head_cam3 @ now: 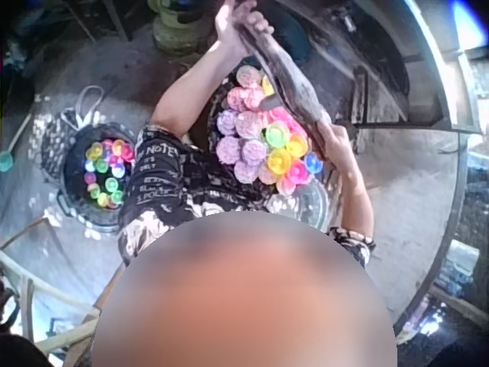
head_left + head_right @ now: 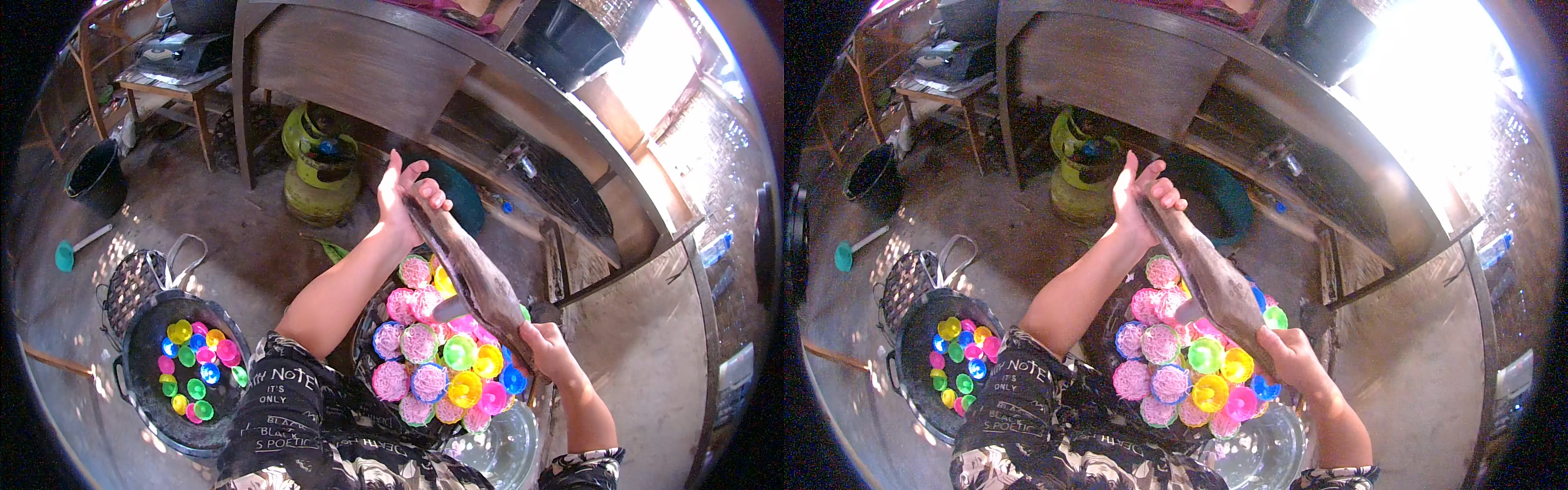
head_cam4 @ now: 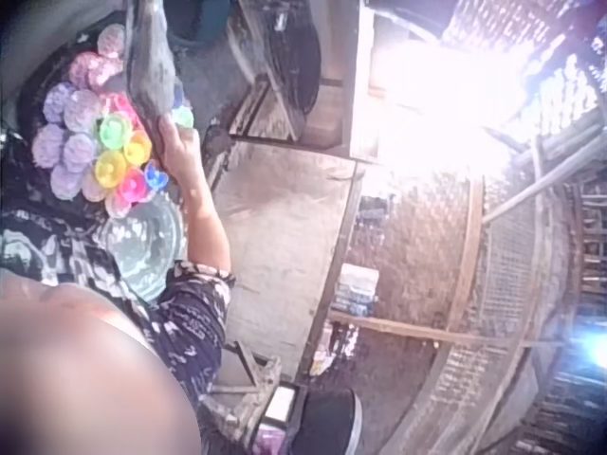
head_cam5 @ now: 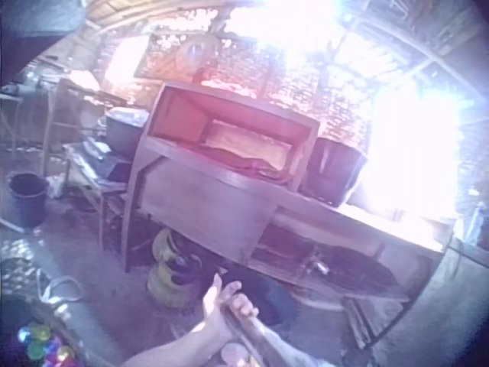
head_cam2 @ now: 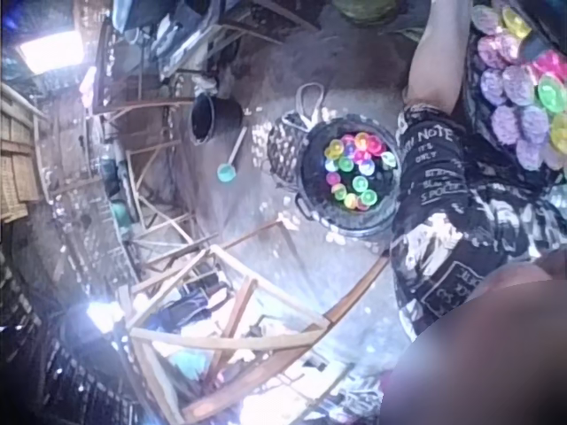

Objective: The person uses a wooden mold to shape a pink paste into small decorative pieces and places them into a tray. They then pick up colorful plastic caps from a bucket and place them on top of the pink pieces in the tray.

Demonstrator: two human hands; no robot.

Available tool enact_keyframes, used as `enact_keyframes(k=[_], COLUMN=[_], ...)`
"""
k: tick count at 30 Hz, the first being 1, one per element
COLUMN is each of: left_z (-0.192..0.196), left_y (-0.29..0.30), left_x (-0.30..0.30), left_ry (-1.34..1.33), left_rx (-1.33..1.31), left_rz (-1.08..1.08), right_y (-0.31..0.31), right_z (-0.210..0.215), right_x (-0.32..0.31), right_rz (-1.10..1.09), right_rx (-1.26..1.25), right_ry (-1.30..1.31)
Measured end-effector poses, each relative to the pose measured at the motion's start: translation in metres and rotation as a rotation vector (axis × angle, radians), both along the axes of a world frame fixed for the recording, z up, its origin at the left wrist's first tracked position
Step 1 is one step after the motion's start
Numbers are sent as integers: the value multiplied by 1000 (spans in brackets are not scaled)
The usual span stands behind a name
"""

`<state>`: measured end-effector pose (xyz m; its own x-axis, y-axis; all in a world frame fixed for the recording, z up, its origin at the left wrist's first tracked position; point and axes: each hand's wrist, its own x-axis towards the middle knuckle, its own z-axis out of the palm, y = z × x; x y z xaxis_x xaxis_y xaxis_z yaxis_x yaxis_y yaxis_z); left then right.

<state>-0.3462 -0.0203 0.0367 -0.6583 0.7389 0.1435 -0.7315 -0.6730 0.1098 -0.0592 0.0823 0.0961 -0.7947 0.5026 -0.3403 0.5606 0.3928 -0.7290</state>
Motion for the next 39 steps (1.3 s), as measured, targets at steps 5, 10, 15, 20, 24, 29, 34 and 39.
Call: enact_keyframes(k=[5, 10, 15, 20, 24, 29, 34, 39], left_z=[13, 42, 52, 80, 88, 88, 89, 102], left_y=[-19, -50, -62, -62, -62, -86, -118, -135], left_x=[-5, 5, 85, 134, 186, 215, 255, 254], left_ry=[90, 476, 1703, 1989, 2294, 2434, 2494, 2579], left_rx=[-2, 2, -741, -901, -728, -307, -478, -331], left_rz=[28, -70, 491, 1269, 871, 201, 344, 462], right_y=[-10, -20, -58, -64, -83, -141, -151, -132], right_z=[-14, -16, -1, 56, 89, 93, 97, 93], right_x=[0, -3, 1, 8, 26, 97, 166, 230], right_rz=[58, 156, 162, 187, 49, 659, -9, 63], right_rx=[-286, -356, -192, 953, 1262, 1157, 424, 527], right_ry=[49, 391, 641, 751, 906, 766, 314, 746])
